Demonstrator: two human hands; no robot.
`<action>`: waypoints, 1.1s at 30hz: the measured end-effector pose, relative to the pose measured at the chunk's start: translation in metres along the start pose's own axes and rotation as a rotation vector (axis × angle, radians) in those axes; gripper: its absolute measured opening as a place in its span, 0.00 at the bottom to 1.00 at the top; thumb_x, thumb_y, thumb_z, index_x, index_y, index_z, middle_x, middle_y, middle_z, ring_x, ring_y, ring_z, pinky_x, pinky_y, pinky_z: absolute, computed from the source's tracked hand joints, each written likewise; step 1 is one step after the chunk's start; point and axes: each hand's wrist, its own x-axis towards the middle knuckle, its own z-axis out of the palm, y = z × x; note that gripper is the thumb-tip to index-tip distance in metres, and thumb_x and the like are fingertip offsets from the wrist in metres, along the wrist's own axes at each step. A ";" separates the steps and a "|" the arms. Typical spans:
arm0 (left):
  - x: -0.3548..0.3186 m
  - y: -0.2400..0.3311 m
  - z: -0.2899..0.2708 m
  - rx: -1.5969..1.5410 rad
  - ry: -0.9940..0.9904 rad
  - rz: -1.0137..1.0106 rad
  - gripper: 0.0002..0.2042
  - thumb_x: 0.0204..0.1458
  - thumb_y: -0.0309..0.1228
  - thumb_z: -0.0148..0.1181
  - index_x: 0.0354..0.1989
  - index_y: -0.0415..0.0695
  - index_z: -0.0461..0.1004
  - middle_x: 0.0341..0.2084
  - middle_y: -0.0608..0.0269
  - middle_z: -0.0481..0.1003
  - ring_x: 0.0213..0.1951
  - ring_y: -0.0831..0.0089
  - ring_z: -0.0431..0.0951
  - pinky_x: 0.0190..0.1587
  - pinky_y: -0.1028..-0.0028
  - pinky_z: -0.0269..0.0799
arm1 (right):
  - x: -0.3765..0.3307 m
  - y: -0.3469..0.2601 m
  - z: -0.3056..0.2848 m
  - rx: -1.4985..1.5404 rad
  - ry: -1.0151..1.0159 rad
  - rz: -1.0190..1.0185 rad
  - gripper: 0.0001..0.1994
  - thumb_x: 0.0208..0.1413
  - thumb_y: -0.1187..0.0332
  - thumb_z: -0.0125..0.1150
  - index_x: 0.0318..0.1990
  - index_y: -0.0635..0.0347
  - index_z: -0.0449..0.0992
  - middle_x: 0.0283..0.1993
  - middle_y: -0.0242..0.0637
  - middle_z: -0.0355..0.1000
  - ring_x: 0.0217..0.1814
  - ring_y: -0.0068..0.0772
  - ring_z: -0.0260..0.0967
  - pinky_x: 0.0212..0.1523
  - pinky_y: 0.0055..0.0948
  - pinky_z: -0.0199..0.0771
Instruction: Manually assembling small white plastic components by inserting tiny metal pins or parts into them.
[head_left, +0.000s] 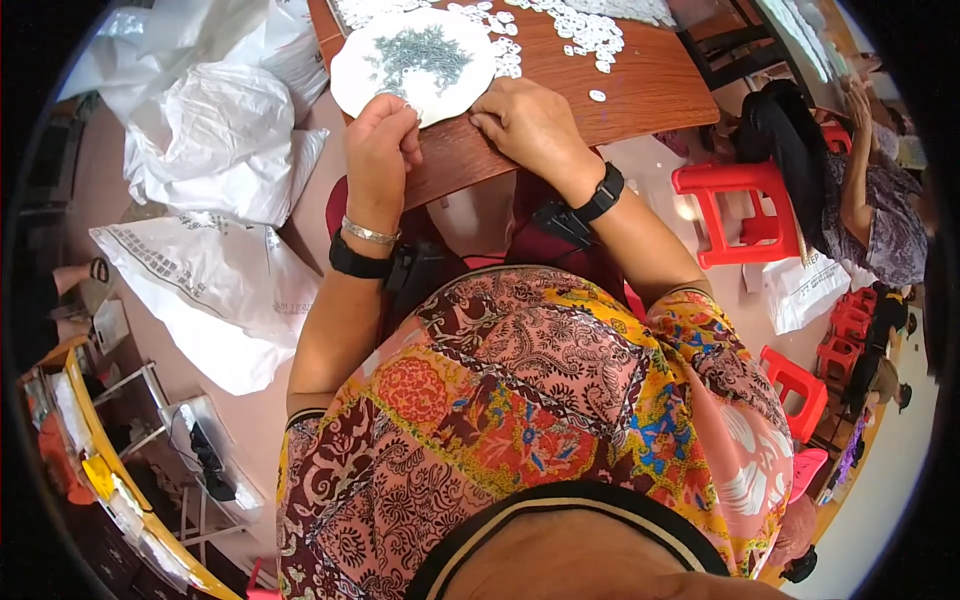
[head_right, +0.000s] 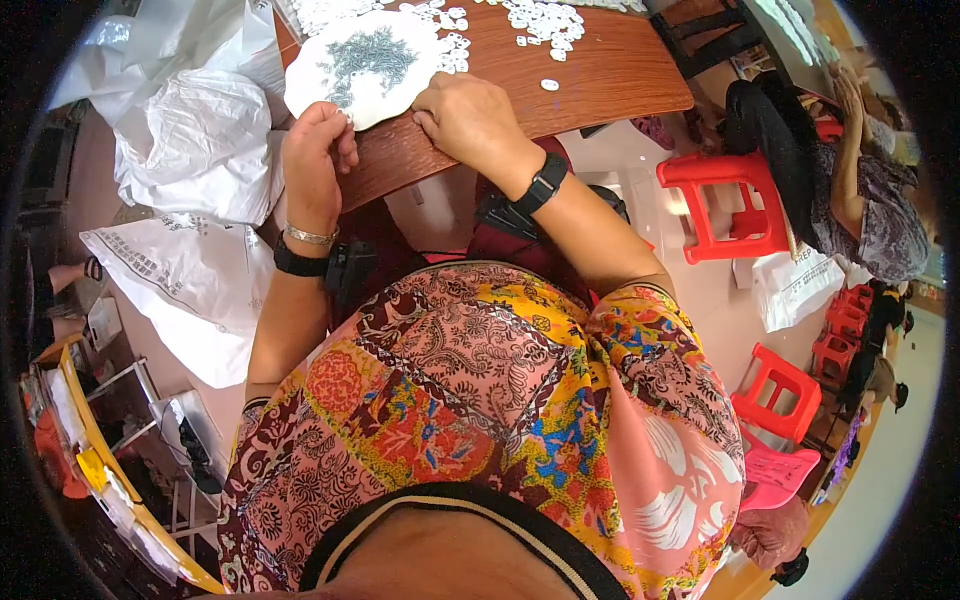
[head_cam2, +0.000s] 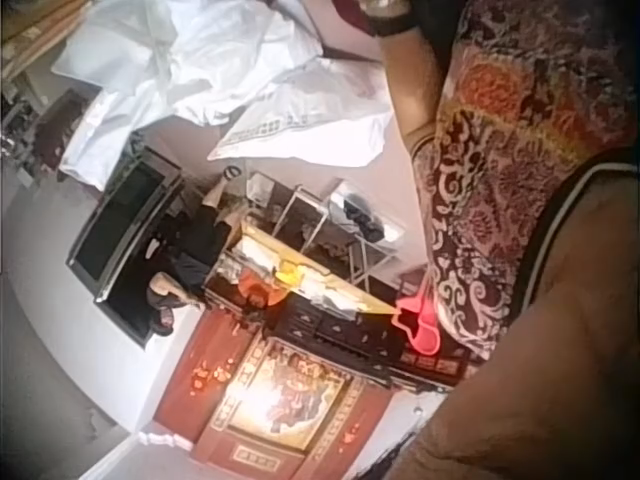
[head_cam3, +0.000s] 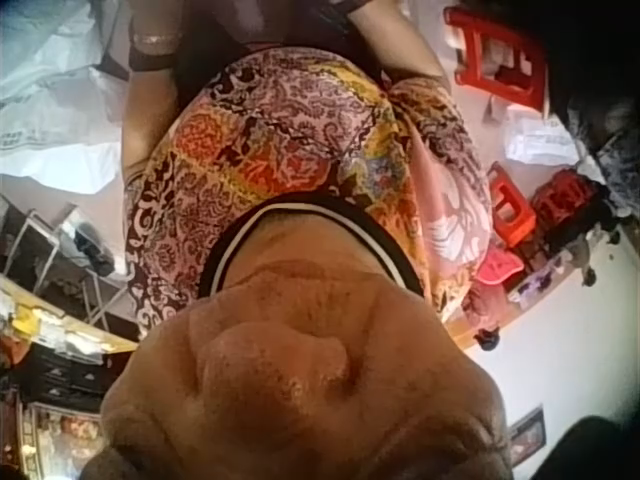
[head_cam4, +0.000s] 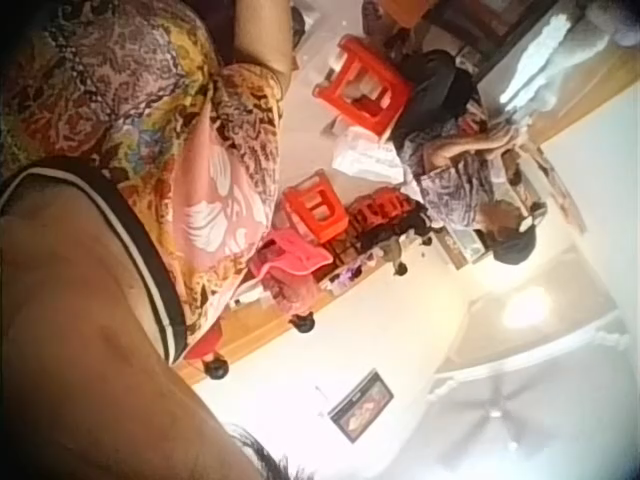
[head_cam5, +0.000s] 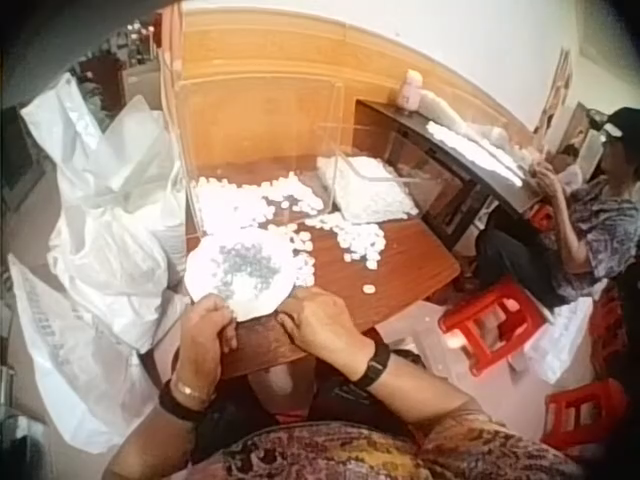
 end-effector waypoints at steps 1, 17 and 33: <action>0.000 0.000 -0.001 0.000 0.001 0.001 0.07 0.54 0.28 0.47 0.24 0.43 0.65 0.14 0.69 0.64 0.16 0.81 0.61 0.19 0.82 0.55 | 0.001 0.000 0.001 -0.034 -0.012 -0.019 0.05 0.48 0.67 0.60 0.30 0.56 0.76 0.29 0.37 0.71 0.36 0.42 0.70 0.35 0.39 0.70; -0.005 -0.002 0.007 0.015 -0.010 -0.022 0.07 0.53 0.28 0.49 0.24 0.42 0.67 0.15 0.71 0.65 0.17 0.83 0.63 0.20 0.82 0.56 | 0.005 0.007 -0.015 1.002 -0.082 0.349 0.08 0.59 0.72 0.52 0.42 0.66 0.73 0.32 0.26 0.69 0.33 0.17 0.64 0.37 0.17 0.66; -0.013 0.008 0.013 0.237 -0.021 0.137 0.08 0.51 0.30 0.51 0.26 0.37 0.68 0.14 0.68 0.63 0.19 0.83 0.62 0.23 0.78 0.58 | 0.018 -0.019 -0.033 1.147 -0.114 0.335 0.10 0.57 0.66 0.58 0.34 0.65 0.76 0.28 0.30 0.73 0.27 0.15 0.66 0.30 0.16 0.69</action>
